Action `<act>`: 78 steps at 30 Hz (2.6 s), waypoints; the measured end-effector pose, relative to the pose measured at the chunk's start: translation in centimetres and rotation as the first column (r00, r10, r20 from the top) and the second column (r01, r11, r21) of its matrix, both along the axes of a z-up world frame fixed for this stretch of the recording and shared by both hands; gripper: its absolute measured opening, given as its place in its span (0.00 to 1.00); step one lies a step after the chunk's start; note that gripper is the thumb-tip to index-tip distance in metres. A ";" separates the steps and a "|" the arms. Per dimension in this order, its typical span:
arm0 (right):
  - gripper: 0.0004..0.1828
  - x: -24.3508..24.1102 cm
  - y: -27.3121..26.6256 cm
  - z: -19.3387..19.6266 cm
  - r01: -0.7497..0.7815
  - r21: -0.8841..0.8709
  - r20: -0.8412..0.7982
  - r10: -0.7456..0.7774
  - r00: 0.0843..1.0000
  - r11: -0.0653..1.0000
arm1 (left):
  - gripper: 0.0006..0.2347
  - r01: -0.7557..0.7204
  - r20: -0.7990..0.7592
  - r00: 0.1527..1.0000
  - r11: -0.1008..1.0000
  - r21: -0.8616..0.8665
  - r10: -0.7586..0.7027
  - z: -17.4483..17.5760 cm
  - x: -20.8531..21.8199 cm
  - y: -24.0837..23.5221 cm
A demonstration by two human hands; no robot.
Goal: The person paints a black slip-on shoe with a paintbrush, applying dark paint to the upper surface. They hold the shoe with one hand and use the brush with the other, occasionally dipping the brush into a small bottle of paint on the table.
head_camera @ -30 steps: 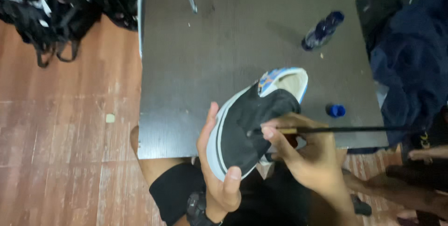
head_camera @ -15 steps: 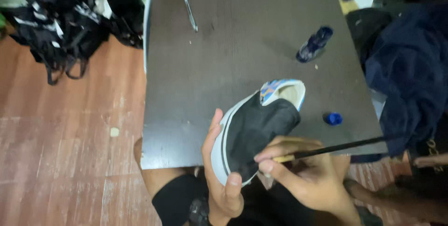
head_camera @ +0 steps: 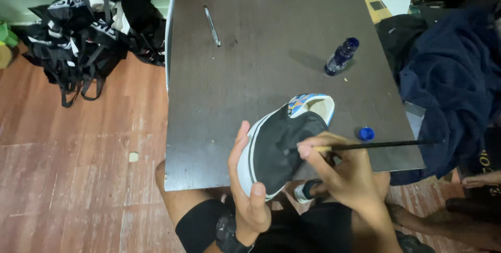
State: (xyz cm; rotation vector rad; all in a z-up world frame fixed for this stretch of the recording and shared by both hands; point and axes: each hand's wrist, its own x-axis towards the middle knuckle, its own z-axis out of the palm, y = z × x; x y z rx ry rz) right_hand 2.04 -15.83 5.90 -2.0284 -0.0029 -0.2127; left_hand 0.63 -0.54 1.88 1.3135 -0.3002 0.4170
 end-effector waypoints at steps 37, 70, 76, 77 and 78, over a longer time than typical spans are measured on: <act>0.03 -3.1 1.4 -1.7 -0.065 -0.076 0.195 0.079 0.978 0.995 | 0.30 -0.092 -0.159 0.984 0.994 -0.065 0.081 -0.2 -1.8 -0.4; 0.06 -2.2 0.3 -6.2 -0.056 0.105 0.333 0.018 0.943 0.993 | 0.39 -0.079 -0.294 0.955 0.989 -0.123 0.040 -2.2 -2.4 0.7; 0.06 -0.9 -1.1 -8.6 0.136 -0.060 0.481 -0.091 0.872 0.989 | 0.40 -0.096 -0.356 0.931 0.995 -0.012 0.085 -2.5 -2.0 1.4; 0.05 -0.9 -1.1 -9.2 0.073 0.063 0.485 -0.095 0.869 0.995 | 0.39 -0.112 -0.354 0.930 0.993 -0.027 0.096 -2.5 -1.7 1.3; 0.05 -0.8 -1.2 -9.9 0.007 0.183 0.488 -0.097 0.867 0.983 | 0.38 -0.129 -0.353 0.930 0.991 -0.042 0.106 -2.6 -1.4 1.1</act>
